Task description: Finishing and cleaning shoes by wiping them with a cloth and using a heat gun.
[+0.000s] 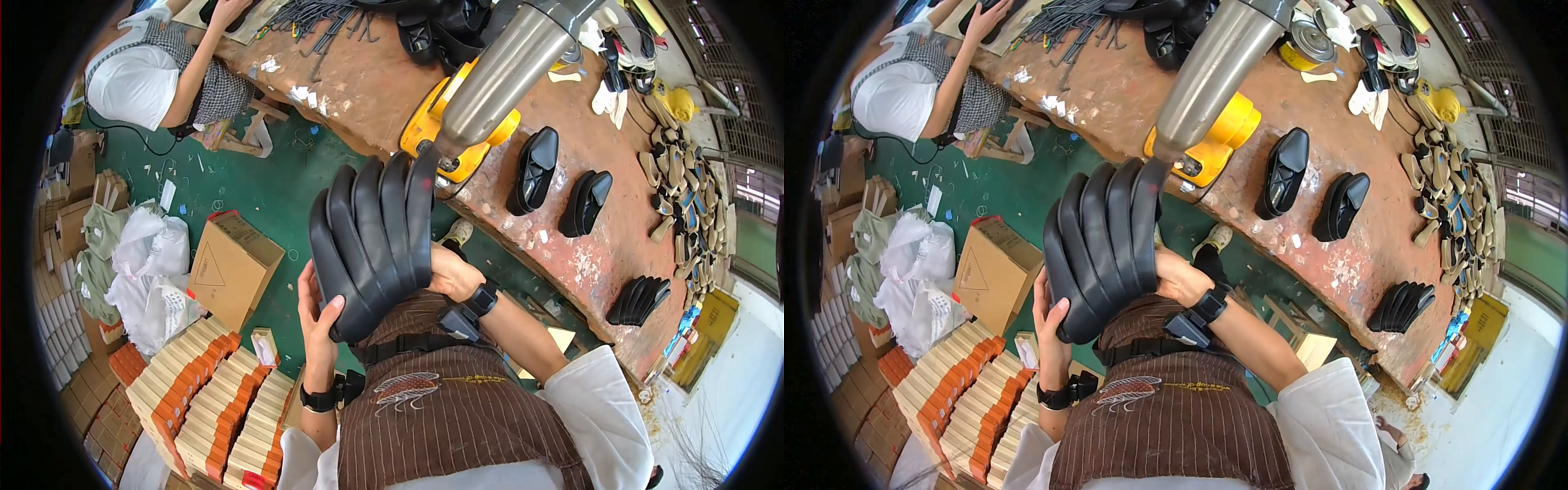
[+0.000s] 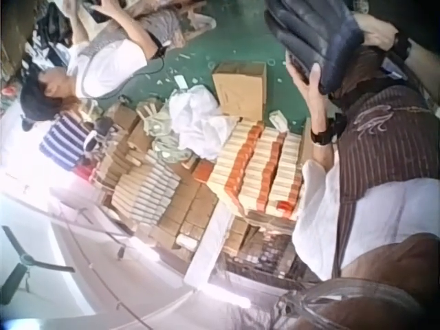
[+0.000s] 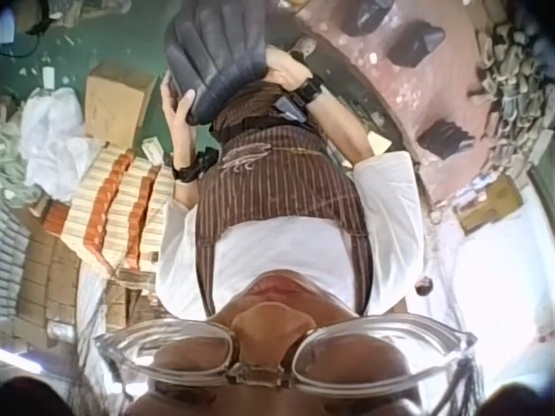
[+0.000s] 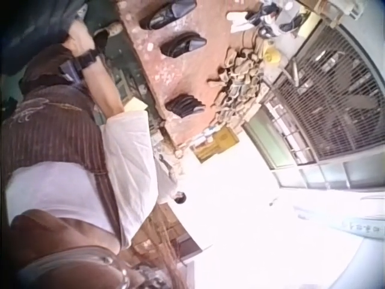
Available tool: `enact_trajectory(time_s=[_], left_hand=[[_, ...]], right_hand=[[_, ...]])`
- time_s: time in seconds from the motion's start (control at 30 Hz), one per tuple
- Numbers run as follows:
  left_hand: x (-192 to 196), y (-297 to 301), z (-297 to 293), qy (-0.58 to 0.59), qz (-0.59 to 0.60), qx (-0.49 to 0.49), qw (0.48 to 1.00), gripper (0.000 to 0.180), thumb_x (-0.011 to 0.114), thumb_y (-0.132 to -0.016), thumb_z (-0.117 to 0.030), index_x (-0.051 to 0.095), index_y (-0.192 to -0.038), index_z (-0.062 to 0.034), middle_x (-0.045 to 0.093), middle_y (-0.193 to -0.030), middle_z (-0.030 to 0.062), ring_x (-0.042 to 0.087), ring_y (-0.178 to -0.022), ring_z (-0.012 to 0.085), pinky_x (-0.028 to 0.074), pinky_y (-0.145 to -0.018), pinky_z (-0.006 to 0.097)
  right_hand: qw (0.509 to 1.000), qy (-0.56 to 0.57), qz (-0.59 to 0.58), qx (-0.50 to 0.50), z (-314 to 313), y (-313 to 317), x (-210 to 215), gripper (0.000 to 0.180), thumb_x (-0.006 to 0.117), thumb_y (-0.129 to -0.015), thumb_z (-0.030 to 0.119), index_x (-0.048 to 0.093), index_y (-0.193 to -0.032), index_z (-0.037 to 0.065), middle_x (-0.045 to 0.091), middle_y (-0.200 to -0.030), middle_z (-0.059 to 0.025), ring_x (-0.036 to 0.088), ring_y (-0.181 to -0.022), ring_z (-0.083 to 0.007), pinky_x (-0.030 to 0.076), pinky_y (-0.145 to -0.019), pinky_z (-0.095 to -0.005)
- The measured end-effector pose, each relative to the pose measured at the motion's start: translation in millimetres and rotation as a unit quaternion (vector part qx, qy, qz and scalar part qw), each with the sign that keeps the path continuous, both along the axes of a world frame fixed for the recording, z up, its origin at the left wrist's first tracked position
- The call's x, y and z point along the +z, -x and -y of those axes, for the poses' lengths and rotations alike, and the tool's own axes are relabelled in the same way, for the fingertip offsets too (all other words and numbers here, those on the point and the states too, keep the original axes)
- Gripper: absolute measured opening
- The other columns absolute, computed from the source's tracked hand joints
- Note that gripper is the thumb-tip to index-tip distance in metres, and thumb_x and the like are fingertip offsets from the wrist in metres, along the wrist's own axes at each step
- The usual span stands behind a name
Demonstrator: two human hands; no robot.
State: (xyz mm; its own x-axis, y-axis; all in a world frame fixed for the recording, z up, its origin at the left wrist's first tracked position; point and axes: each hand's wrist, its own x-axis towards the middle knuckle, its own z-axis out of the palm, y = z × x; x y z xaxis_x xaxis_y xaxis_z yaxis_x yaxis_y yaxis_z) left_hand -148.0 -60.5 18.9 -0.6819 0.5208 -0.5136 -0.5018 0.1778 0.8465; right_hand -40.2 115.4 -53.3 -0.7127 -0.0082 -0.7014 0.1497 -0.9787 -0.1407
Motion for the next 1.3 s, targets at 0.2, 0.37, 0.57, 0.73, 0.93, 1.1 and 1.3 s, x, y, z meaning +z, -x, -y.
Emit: enact_trajectory(time_s=[0.2,0.37,0.57,0.73,0.93,1.1,1.3], left_hand=[[-45.0,4.6,30.4,0.049,0.142,0.036,0.988,0.074,0.058,-0.085,-0.039,0.023,-0.137,0.0004,0.035,-0.137,0.0141,0.037,-0.124,0.0239,0.026,-0.106,0.036],[-88.0,0.7,50.2,-0.009,0.281,-0.035,0.959,0.08,0.059,-0.085,-0.04,0.018,-0.14,0.0001,0.031,-0.141,0.0144,0.032,-0.129,0.0244,0.026,-0.107,0.036],[-115.4,-8.4,51.9,0.031,0.347,-0.016,0.937,0.049,0.054,-0.089,-0.041,0.05,-0.122,-0.0043,0.058,-0.117,0.0108,0.058,-0.104,0.0222,0.048,-0.089,0.037],[-120.2,-12.7,32.2,0.055,0.394,-0.075,0.915,0.048,0.05,-0.09,-0.041,0.049,-0.123,-0.0049,0.057,-0.118,0.0121,0.058,-0.104,0.0229,0.049,-0.089,0.037],[-118.2,-19.0,4.3,0.03,0.403,-0.101,0.909,0.06,0.055,-0.086,-0.045,0.045,-0.125,0.0,0.055,-0.119,0.0161,0.057,-0.105,0.0244,0.047,-0.091,0.037],[-125.3,-18.5,-5.0,0.003,0.415,-0.093,0.905,0.061,0.054,-0.087,-0.046,0.044,-0.126,-0.0002,0.055,-0.12,0.0165,0.057,-0.105,0.0257,0.047,-0.092,0.038],[-126.7,-13.1,6.4,-0.039,0.419,-0.04,0.906,0.057,0.05,-0.089,-0.045,0.045,-0.125,-0.0007,0.056,-0.118,0.017,0.059,-0.103,0.0265,0.05,-0.089,0.039]], right_hand=[[0.956,-0.207,0.044,0.204,25.3,2.9,-7.9,0.041,0.057,-0.078,0.003,0.047,-0.116,-0.011,0.057,-0.11,-0.0204,0.059,-0.095,-0.0224,0.05,-0.077,-0.0321],[0.776,-0.483,0.037,0.403,31.7,10.1,24.7,0.038,0.051,-0.069,0.005,0.049,-0.099,-0.018,0.058,-0.085,-0.0358,0.063,-0.082,-0.0398,0.048,-0.068,-0.0412],[0.775,-0.528,0.026,0.345,37.3,-14.0,33.7,0.033,0.053,-0.069,0.008,0.053,-0.092,-0.015,0.057,-0.074,-0.0334,0.062,-0.076,-0.042,0.048,-0.066,-0.0427],[0.787,-0.517,0.054,0.332,35.0,-33.7,30.9,0.039,0.056,-0.069,0.012,0.051,-0.098,-0.014,0.059,-0.076,-0.0317,0.062,-0.076,-0.0419,0.047,-0.068,-0.0432],[0.785,-0.543,0.081,0.288,27.2,-44.3,22.5,0.043,0.055,-0.069,0.016,0.051,-0.099,-0.014,0.058,-0.079,-0.0332,0.061,-0.078,-0.0439,0.047,-0.071,-0.0444],[0.759,-0.547,0.097,0.338,14.8,-37.4,27.8,0.054,0.054,-0.068,0.017,0.046,-0.106,-0.021,0.057,-0.074,-0.0337,0.061,-0.076,-0.0437,0.048,-0.071,-0.0436],[0.67,-0.643,0.161,0.335,27.6,-20.3,52.6,0.073,0.053,-0.073,0.02,0.025,-0.127,-0.022,0.058,-0.085,-0.0317,0.061,-0.079,-0.0413,0.049,-0.072,-0.0424]])
